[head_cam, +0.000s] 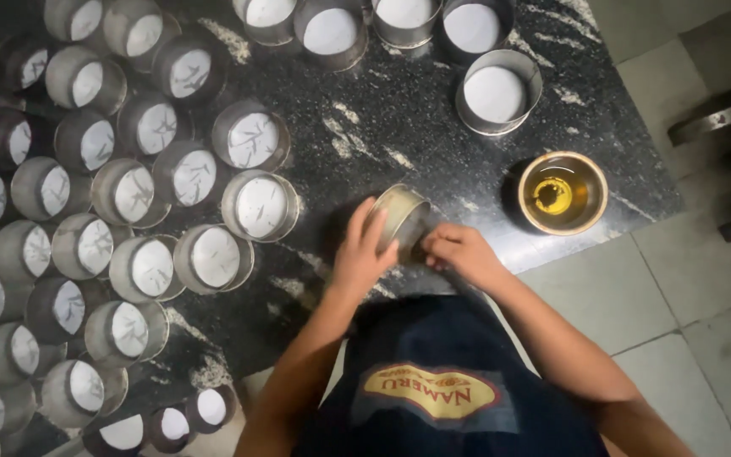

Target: Greasing circular baking molds with a brush and oil.

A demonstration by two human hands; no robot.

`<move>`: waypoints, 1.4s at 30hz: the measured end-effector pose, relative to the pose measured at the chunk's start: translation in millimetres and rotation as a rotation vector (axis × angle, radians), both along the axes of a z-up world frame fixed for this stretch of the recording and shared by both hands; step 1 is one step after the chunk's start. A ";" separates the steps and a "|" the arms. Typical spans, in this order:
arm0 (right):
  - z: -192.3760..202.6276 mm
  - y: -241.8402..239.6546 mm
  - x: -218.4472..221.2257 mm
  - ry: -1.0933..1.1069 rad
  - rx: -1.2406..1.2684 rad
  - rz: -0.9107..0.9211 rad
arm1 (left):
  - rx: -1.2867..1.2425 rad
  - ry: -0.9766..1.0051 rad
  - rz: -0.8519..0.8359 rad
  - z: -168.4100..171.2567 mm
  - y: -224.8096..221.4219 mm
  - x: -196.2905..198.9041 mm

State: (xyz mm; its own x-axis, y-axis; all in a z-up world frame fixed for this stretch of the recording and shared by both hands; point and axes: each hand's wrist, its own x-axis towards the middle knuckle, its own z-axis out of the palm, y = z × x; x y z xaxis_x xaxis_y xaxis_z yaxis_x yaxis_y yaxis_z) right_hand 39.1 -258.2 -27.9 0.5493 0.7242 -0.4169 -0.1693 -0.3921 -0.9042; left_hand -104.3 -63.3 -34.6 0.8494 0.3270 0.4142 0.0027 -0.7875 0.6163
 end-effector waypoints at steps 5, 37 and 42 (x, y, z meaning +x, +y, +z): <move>59.4 -1.3 -0.7 -0.417 0.059 0.013 | -0.106 -0.092 0.041 14.9 -2.4 -1.9; 10.6 -69.3 21.6 -0.070 0.279 -0.484 | 0.466 0.237 0.608 -46.5 180.1 28.9; 25.8 -88.1 21.2 -0.151 0.149 -0.669 | 0.292 0.077 0.777 -51.0 236.1 39.4</move>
